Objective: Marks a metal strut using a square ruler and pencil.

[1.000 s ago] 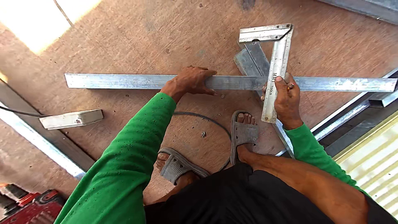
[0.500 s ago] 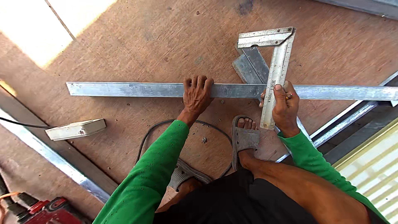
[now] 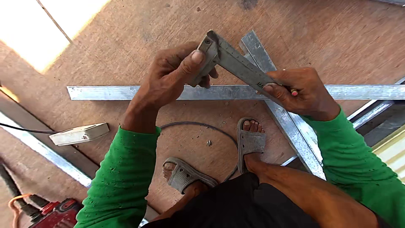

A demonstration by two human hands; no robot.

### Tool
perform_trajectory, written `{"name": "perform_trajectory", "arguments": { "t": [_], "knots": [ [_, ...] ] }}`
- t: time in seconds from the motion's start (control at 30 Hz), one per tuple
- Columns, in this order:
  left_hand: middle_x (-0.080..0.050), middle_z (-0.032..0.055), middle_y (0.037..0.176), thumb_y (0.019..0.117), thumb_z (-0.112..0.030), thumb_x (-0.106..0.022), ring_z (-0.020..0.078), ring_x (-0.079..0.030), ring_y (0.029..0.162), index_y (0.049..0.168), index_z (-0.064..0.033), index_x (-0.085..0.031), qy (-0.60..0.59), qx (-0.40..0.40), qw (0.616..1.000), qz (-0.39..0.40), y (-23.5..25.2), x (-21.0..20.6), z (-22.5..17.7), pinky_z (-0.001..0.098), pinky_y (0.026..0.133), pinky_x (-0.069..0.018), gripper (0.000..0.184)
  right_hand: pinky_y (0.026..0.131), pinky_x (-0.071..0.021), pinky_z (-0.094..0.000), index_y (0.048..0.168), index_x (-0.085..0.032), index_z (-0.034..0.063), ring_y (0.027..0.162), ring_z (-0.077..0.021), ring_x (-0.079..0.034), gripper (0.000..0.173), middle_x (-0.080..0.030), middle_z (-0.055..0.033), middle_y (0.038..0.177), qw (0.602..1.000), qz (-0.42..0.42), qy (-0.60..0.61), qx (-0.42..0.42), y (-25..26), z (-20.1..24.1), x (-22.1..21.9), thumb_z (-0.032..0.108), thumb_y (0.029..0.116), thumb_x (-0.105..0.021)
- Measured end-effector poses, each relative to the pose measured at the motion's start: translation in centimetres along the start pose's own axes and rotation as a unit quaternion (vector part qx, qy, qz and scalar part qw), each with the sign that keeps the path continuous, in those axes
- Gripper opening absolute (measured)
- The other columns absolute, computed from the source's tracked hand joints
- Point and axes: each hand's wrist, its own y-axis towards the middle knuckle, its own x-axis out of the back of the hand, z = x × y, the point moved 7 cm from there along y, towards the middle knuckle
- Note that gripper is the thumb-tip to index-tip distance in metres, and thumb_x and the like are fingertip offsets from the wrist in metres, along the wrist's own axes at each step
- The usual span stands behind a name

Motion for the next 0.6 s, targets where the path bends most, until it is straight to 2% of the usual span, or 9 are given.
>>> {"name": "perform_trajectory", "arguments": {
  "t": [0.03, 0.1, 0.13, 0.17, 0.23, 0.27, 0.33, 0.43, 0.6],
  "knots": [
    [-0.073, -0.0023, 0.098, 0.1104, -0.035, -0.045, 0.0113, -0.071, 0.082, 0.119, -0.0102, -0.065, 0.003, -0.016, 1.0, 0.002, -0.2, 0.5, -1.0, 0.0322, 0.073, -0.0631, 0.033, 0.078, -0.055, -0.0273, 0.118, -0.074, 0.0029, 0.088, -0.0138, -0.069, 0.028, -0.075, -0.0112, 0.099, 0.997, -0.016, -0.075, 0.014, 0.8, 0.0, 0.7, 0.022, 0.104, -0.06],
    [-0.072, -0.0048, 0.104, 0.1079, -0.033, -0.052, 0.0061, -0.068, 0.087, 0.125, -0.0122, -0.066, 0.065, -0.052, 0.996, -0.018, -1.0, 1.3, -2.8, 0.0276, 0.076, -0.0593, 0.03, 0.085, -0.0518, -0.0422, 0.124, -0.073, 0.01, 0.104, -0.0292, -0.067, 0.029, -0.073, -0.0162, 0.117, 0.981, -0.063, -0.185, -0.019, 1.9, -0.6, 2.2, 0.026, 0.1033, -0.062],
    [-0.071, -0.0023, 0.111, 0.1065, -0.032, -0.055, 0.0057, -0.068, 0.094, 0.131, -0.0104, -0.065, 0.113, -0.067, 0.991, -0.024, -1.6, 1.2, -3.2, 0.0271, 0.083, -0.0585, 0.034, 0.082, -0.0514, -0.0397, 0.123, -0.074, 0.0074, 0.1, -0.027, -0.066, 0.029, -0.072, -0.0174, 0.114, 0.975, -0.108, -0.187, -0.048, 1.8, -0.8, 3.0, 0.025, 0.1029, -0.063],
    [-0.068, 0.004, 0.117, 0.1053, -0.03, -0.058, 0.0073, -0.065, 0.101, 0.137, -0.0064, -0.062, 0.166, -0.076, 0.983, -0.021, -2.1, 0.5, -3.1, 0.0267, 0.088, -0.0567, 0.04, 0.074, -0.0494, -0.0308, 0.119, -0.073, 0.0021, 0.088, -0.0179, -0.062, 0.027, -0.07, -0.0153, 0.105, 0.975, -0.146, -0.147, -0.076, 1.3, -0.8, 3.3, 0.021, 0.1029, -0.063],
    [-0.063, 0.0144, 0.12, 0.1007, -0.026, -0.066, 0.0128, -0.062, 0.107, 0.137, -0.0064, -0.065, 0.269, -0.067, 0.961, -0.01, -3.5, -1.6, -1.7, 0.0265, 0.094, -0.053, 0.041, 0.064, -0.0516, -0.0189, 0.11, -0.071, -0.0012, 0.074, -0.0034, -0.06, 0.022, -0.068, -0.005, 0.092, 0.977, -0.147, 0.027, -0.152, -0.5, -0.8, 0.8, 0.017, 0.1034, -0.061],
    [-0.062, 0.0159, 0.119, 0.0978, -0.025, -0.069, 0.0173, -0.061, 0.108, 0.134, -0.0102, -0.068, 0.311, -0.05, 0.949, -0.007, -4.4, -2.7, -0.3, 0.0304, 0.095, -0.0518, 0.039, 0.058, -0.0489, -0.0164, 0.109, -0.07, -0.0001, 0.066, -0.0011, -0.057, 0.021, -0.066, -0.0011, 0.085, 0.963, -0.114, 0.134, -0.203, -1.8, -0.6, -1.9, 0.017, 0.1038, -0.06],
    [-0.065, 0.0148, 0.116, 0.0945, -0.025, -0.074, 0.0267, -0.06, 0.106, 0.128, -0.019, -0.074, 0.392, -0.03, 0.92, 0.004, -6.3, -4.6, 3.1, 0.0431, 0.092, -0.0478, 0.034, 0.049, -0.0498, -0.0203, 0.113, -0.071, 0.0005, 0.057, -0.0059, -0.058, 0.025, -0.069, -0.0028, 0.08, 0.902, -0.05, 0.321, -0.286, -4.4, -0.7, -8.1, 0.021, 0.103, -0.062],
    [-0.066, 0.0134, 0.115, 0.0957, -0.026, -0.072, 0.0288, -0.061, 0.104, 0.127, -0.0272, -0.074, 0.451, -0.037, 0.891, 0.014, -9.5, -6.2, 7.3, 0.0488, 0.091, -0.0441, 0.031, 0.051, -0.048, -0.0205, 0.118, -0.07, 0.0022, 0.056, -0.0063, -0.055, 0.03, -0.07, -0.0041, 0.083, 0.812, 0.002, 0.448, -0.374, -7.4, -2.0, -15.2, 0.027, 0.1007, -0.066],
    [-0.065, 0.0131, 0.119, 0.099, -0.019, -0.067, 0.0302, -0.06, 0.111, 0.129, -0.032, -0.071, 0.473, -0.014, 0.881, 0.028, -12.6, -7.7, 10.3, 0.0515, 0.095, -0.0432, 0.033, 0.052, -0.0483, -0.0188, 0.1, -0.071, 0.0025, 0.053, -0.0032, -0.054, 0.018, -0.068, -0.0004, 0.076, 0.762, 0.016, 0.462, -0.455, -9.1, -4.2, -19.3, 0.021, 0.1, -0.068]
  ]
}}
